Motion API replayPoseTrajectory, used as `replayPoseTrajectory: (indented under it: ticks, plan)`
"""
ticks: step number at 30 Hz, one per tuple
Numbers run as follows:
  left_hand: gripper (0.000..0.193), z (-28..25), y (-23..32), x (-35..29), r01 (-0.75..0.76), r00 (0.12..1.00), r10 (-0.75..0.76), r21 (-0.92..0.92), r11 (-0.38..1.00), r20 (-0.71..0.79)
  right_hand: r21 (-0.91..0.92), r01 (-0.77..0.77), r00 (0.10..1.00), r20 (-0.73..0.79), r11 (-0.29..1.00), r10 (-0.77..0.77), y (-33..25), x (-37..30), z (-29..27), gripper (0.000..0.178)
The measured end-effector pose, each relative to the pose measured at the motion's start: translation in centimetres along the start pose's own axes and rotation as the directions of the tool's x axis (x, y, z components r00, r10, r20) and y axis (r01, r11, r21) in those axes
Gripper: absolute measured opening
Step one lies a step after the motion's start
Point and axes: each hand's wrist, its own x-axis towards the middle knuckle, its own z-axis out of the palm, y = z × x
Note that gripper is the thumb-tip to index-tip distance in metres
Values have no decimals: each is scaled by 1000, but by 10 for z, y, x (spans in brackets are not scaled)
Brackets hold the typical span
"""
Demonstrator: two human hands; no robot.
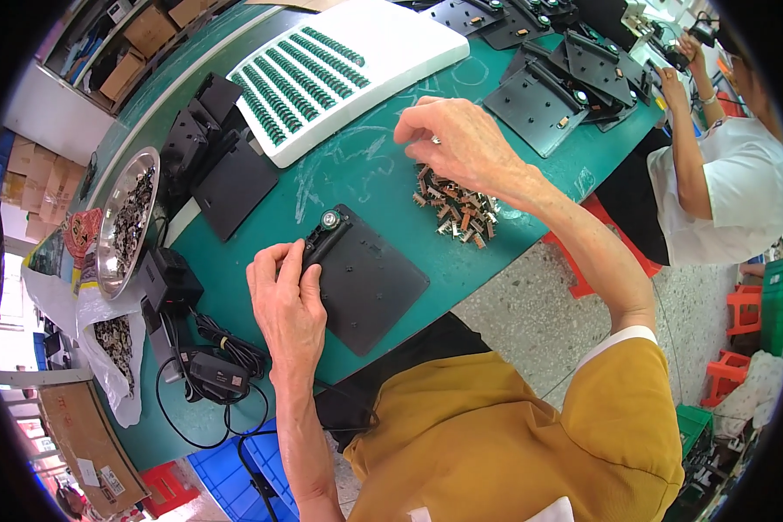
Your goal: The person assembles a device by picking up a metal contact and pressing it into a black plastic housing. They then take a green circular component from a tray and press it into the housing before inserting a second metal contact and setting the assembly aside.
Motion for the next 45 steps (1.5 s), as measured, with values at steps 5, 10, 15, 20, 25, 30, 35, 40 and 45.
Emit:
replayPoseTrajectory:
  ticks: [5,10,15,20,25,30,35,40,45]
  plan:
    - [36,1,0,0,-5,1000,5,0,1000,-9,162,-46,987,157,986,21,-21,-3,9,13]
    - [32,1,1,2,-42,997,43,22,999,-72,201,188,958,176,961,-224,-42,-2,32,21]
    - [32,2,1,2,-52,996,54,28,998,-75,207,247,946,159,947,-281,-49,-1,56,18]
    - [32,2,2,3,-47,997,48,14,999,-65,143,229,964,105,963,-245,-50,-6,66,8]
    - [35,0,0,0,-63,998,64,37,997,-28,98,277,960,-3,956,-278,-53,-9,76,9]
    - [37,1,1,0,-31,999,32,33,999,-19,87,272,962,-17,958,-272,-51,-13,80,11]
    - [36,1,0,0,-47,998,48,31,998,-27,88,255,966,-57,963,-251,-51,-12,60,13]
    - [35,1,1,0,-31,999,32,22,999,-34,-160,148,982,-92,976,-164,-15,10,2,11]
    - [35,3,0,0,-46,998,47,25,999,-48,-246,16,999,33,969,-9,17,9,-1,12]
